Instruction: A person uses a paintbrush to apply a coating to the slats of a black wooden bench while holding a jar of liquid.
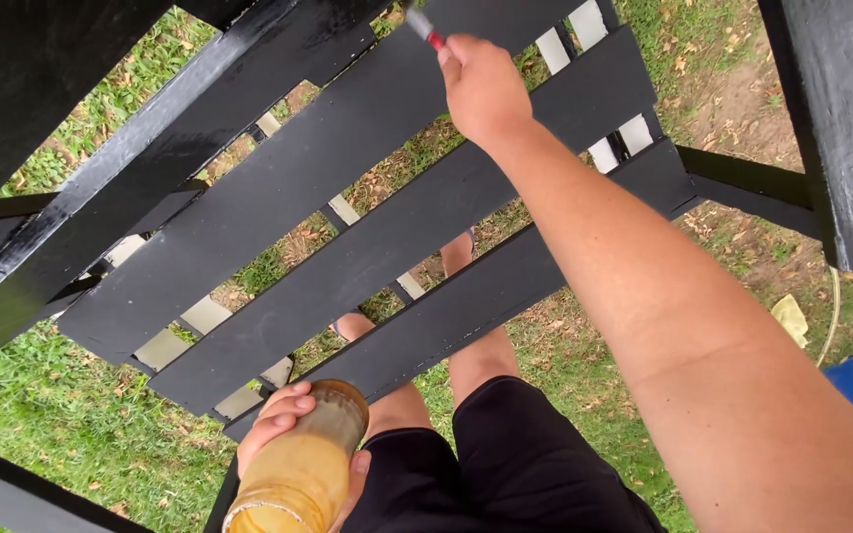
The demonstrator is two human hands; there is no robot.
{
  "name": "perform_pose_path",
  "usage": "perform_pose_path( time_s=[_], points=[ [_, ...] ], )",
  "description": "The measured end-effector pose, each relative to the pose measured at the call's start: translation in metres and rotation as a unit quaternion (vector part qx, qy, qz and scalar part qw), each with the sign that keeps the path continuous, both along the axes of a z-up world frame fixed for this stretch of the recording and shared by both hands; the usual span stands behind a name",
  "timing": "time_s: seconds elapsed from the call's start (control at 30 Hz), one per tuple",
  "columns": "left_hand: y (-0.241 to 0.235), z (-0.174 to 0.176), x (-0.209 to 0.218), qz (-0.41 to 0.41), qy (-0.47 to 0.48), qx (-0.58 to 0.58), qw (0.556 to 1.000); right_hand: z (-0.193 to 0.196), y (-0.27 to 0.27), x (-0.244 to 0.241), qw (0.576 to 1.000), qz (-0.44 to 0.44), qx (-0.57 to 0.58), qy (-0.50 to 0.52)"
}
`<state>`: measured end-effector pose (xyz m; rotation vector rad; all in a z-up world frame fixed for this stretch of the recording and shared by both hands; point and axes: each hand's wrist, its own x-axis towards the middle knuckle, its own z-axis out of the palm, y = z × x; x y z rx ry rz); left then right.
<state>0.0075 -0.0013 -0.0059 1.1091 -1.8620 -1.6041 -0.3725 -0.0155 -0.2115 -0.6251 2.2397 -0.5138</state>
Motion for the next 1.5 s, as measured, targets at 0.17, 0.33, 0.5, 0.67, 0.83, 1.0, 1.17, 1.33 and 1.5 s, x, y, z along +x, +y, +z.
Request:
perform_pose_path(
  time_s=[0.17, 0.33, 0.5, 0.67, 0.83, 1.0, 1.17, 1.33, 1.5],
  points=[
    [-0.002, 0.005, -0.005, 0.020, 0.016, -0.010, 1.000, 0.023, 0.019, 0.002, 0.996, -0.084, 0.017, -0.038],
    [-0.003, -0.002, 0.001, 0.041, 0.026, -0.027, 0.998, 0.013, 0.025, -0.001, 0.915, -0.354, -0.184, -0.051],
    [-0.002, 0.001, 0.006, 0.039, 0.009, -0.013, 0.999, 0.028, -0.023, 0.033, 0.983, -0.106, -0.145, -0.037],
    [-0.003, 0.001, 0.008, 0.008, 0.008, -0.003, 1.000, 0.024, -0.024, 0.055, 0.995, 0.014, -0.076, -0.055],
    [-0.008, 0.005, 0.011, 0.035, 0.015, -0.022, 0.999, 0.054, -0.031, 0.064, 0.955, 0.291, 0.035, -0.054],
    [-0.016, 0.015, 0.016, 0.033, -0.015, -0.011, 0.999, 0.046, -0.022, 0.034, 0.998, 0.012, 0.018, -0.056],
    [-0.010, 0.000, 0.021, 0.049, -0.002, -0.017, 0.999, 0.051, -0.031, 0.017, 0.998, -0.040, 0.011, -0.043],
    [-0.012, -0.002, 0.027, 0.036, 0.001, -0.013, 0.999, 0.042, -0.025, 0.012, 0.996, -0.083, -0.006, -0.028],
    [-0.014, 0.002, 0.026, 0.052, -0.008, -0.003, 0.999, 0.032, -0.016, 0.013, 0.982, -0.158, -0.086, -0.048]
  ],
)
